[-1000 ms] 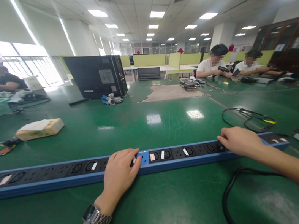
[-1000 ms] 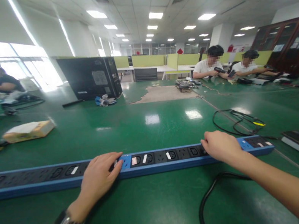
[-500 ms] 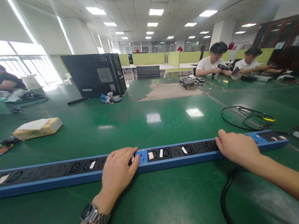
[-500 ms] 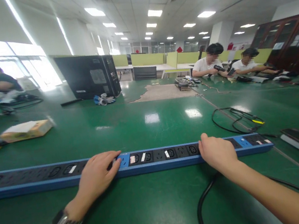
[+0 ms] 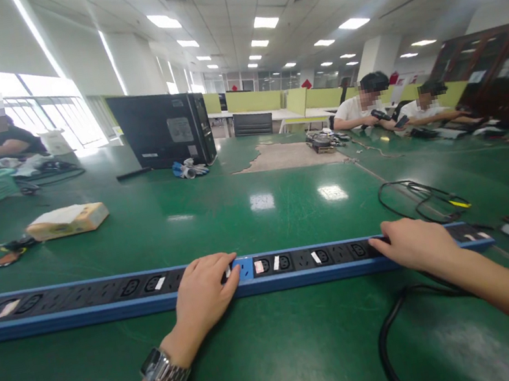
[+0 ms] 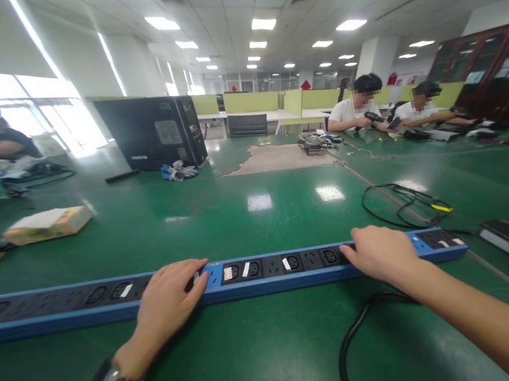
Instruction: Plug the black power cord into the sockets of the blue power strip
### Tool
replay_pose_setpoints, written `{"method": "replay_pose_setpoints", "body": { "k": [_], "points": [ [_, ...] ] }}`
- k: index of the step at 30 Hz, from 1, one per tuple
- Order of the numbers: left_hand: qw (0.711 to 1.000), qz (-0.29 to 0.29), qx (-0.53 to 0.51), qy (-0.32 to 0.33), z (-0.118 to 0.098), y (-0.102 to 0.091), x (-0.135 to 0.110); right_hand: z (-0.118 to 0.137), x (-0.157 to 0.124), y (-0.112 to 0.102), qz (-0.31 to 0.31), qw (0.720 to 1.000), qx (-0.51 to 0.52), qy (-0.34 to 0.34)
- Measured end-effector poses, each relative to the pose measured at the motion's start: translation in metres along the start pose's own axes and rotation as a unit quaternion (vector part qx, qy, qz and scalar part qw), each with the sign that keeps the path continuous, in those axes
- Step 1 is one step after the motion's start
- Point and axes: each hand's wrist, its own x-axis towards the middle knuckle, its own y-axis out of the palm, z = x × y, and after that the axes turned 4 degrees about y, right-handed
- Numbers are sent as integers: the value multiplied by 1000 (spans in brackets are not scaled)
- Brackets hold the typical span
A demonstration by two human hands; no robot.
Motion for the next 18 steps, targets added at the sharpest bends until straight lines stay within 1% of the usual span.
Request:
{"method": "replay_pose_setpoints", "body": {
  "k": [4, 6, 8, 10, 13, 16, 18],
  "points": [
    [1000, -2, 4, 0, 0, 0, 0, -11, 9, -14, 28, 999, 19, -12],
    [1000, 2, 3, 0, 0, 1, 0, -17, 14, -26, 15, 999, 39, 6],
    [1000, 4, 1, 1, 0, 1, 0, -21, 17, -41, -17, 997, 72, 19],
    [1000, 5, 1, 0, -1, 0, 1, -20, 18, -56, -29, 992, 119, -7],
    [1000, 4, 2, -2, -1, 0, 1, -2, 11, -67, 3, 979, 189, -71],
    [1000, 1, 0, -1, -1, 0, 0, 30, 3, -66, 33, 965, 237, -110],
    [1000, -1, -2, 0, -1, 0, 0, 51, 0, -62, 33, 960, 245, -131]
  ]
}}
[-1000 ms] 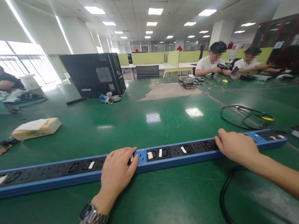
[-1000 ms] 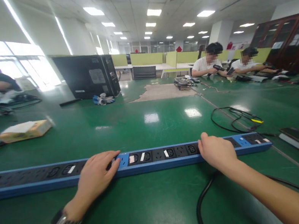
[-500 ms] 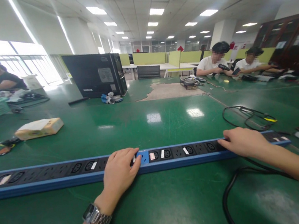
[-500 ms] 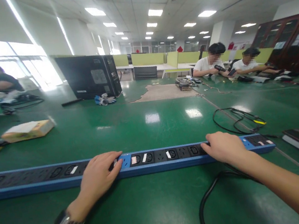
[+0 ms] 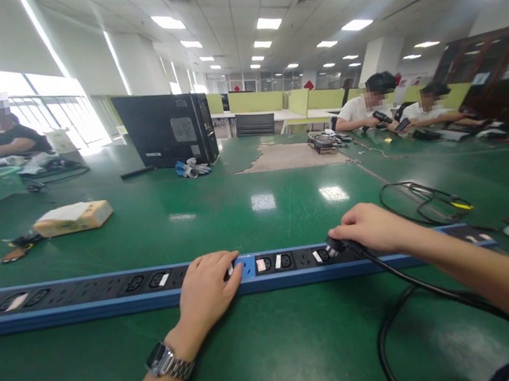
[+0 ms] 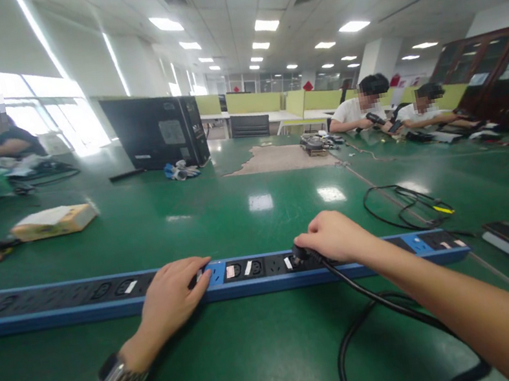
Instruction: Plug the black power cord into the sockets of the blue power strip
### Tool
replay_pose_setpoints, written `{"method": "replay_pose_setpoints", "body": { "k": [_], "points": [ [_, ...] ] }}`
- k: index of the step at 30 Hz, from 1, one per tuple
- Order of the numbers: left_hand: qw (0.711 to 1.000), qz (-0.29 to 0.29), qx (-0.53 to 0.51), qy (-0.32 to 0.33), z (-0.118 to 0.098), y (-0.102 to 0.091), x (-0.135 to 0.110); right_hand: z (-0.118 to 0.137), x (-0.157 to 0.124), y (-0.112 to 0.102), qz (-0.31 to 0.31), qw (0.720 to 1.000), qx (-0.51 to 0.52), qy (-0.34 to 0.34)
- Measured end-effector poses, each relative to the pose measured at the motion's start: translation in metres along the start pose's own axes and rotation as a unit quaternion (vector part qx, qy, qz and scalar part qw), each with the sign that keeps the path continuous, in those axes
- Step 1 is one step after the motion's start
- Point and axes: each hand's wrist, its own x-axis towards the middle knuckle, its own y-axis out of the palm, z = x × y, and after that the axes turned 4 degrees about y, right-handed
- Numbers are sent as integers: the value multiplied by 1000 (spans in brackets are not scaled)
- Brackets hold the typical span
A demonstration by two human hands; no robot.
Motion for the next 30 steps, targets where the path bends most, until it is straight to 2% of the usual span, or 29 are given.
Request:
{"method": "replay_pose_setpoints", "body": {
  "k": [5, 11, 14, 19, 26, 30],
  "points": [
    [1000, -5, -9, -2, 0, 0, -1, 29, 16, 25, -6, 998, -67, -17],
    [1000, -8, -16, 2, 0, 0, -1, 32, 36, 40, 23, 996, -82, -8],
    [1000, -2, -12, 1, 0, 0, -1, 31, 38, 42, 32, 996, -83, 5],
    [1000, -5, -13, 1, 0, -1, -1, 41, 33, 37, 19, 989, -143, 45],
    [1000, -7, -12, 3, 0, 0, -1, 69, 23, 36, 14, 979, -203, 9],
    [1000, -4, -6, 4, 0, 0, -1, 76, 25, 39, 18, 978, -208, -1]
  ]
}}
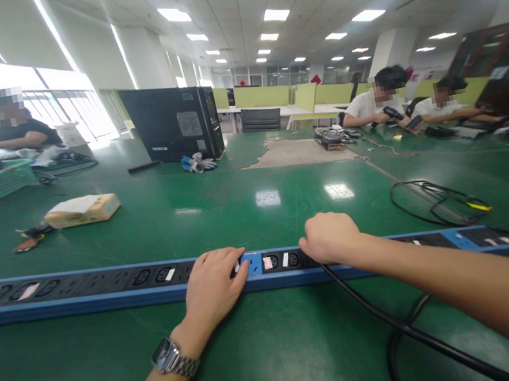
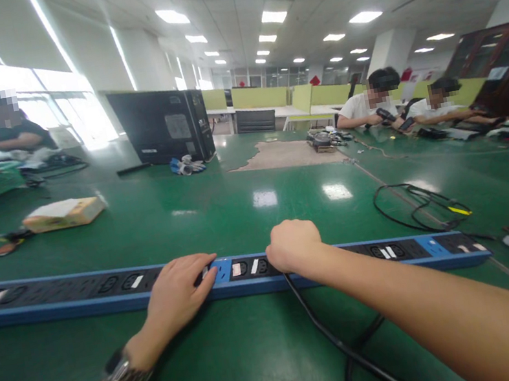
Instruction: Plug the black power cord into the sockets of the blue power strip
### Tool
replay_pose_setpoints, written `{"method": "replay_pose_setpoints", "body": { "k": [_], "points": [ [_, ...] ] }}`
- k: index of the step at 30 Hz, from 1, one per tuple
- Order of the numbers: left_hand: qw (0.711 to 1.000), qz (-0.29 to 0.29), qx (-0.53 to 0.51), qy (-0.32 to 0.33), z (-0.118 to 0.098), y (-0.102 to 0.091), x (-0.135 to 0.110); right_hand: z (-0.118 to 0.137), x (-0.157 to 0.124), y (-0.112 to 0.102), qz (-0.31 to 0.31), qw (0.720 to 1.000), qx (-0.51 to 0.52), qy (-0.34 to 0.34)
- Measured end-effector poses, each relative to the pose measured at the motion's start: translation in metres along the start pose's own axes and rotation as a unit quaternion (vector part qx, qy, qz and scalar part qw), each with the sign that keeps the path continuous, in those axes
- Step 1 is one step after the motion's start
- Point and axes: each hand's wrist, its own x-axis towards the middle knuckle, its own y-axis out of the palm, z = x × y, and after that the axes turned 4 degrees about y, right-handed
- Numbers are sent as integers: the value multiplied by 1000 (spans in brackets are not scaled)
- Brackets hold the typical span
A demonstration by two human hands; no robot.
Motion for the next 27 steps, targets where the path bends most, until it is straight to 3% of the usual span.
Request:
{"method": "replay_pose_setpoints", "body": {
  "k": [16, 21, 27],
  "points": [
    [1000, 7, -2, -3, -1, -1, 0, -6, -3, 8, 18, 999, 36, 33],
    [1000, 9, -5, -4, 0, 2, -1, -5, -10, 17, -11, 998, 37, 39],
    [995, -18, -93, -37, -2, -6, 3, -2, -10, 23, -21, 998, 52, 34]
  ]
}}
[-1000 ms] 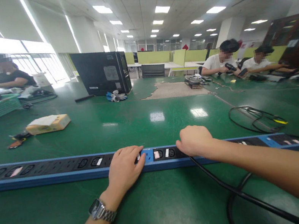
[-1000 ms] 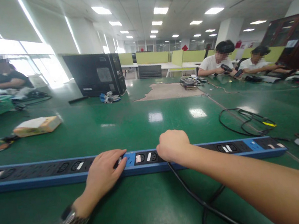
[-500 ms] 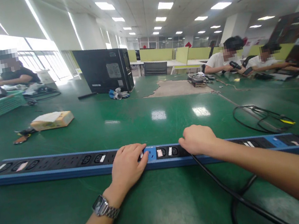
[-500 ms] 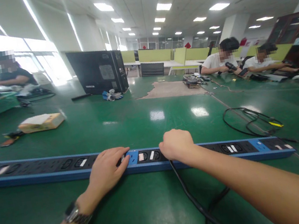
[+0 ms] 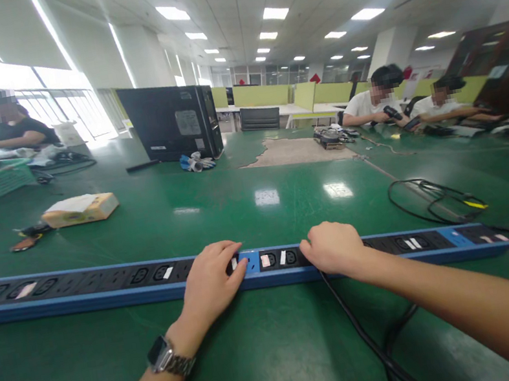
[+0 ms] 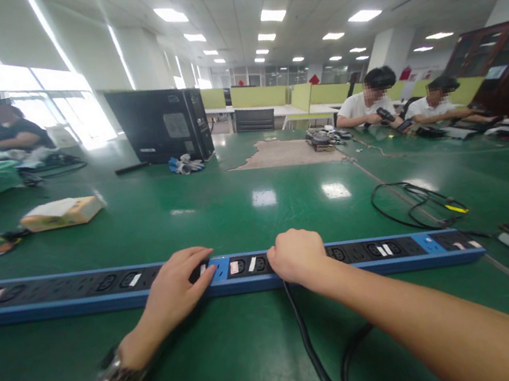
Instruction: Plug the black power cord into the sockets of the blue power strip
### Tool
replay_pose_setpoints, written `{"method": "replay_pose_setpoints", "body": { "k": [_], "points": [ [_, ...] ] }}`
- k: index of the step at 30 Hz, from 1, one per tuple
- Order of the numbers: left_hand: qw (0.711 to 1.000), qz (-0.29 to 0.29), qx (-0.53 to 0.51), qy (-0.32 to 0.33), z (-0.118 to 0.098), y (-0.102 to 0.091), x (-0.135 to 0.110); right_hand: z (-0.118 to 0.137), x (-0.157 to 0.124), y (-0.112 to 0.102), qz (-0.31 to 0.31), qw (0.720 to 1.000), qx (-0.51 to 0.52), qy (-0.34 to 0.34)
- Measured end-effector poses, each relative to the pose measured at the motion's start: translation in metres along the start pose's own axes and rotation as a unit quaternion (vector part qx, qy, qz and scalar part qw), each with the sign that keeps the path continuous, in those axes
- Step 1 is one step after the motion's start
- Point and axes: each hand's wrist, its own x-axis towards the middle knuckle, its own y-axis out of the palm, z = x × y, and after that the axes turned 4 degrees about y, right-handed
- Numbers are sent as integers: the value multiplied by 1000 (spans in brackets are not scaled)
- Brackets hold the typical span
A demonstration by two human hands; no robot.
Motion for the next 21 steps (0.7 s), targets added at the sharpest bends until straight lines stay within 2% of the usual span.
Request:
{"method": "replay_pose_setpoints", "body": {
  "k": [3, 4, 6, 7, 9, 11, 13, 16, 21],
  "points": [
    [994, -14, -103, -43, -25, -13, 1, -7, 5, -1, 7, 1000, 21, -6],
    [988, 8, -144, -56, -37, -16, 0, -11, 8, -1, 10, 999, 32, -6],
    [955, 111, -258, -98, -63, -15, -2, -21, 13, 1, -4, 998, 65, -2],
    [924, 165, -322, -127, -74, -10, -3, -27, 16, 4, -25, 996, 85, 2],
    [827, 220, -466, -226, -93, 4, -3, -38, 20, 14, -82, 989, 127, 4],
    [732, 238, -556, -313, -106, 22, -1, -48, 22, 31, -130, 978, 164, -13],
    [673, 236, -600, -361, -114, 36, 4, -54, 22, 49, -167, 968, 185, -41],
    [641, 231, -627, -378, -122, 47, 9, -58, 20, 70, -207, 959, 180, -67],
    [635, 203, -645, -373, -130, 52, 9, -56, 17, 81, -245, 953, 162, -68]
  ]
}}
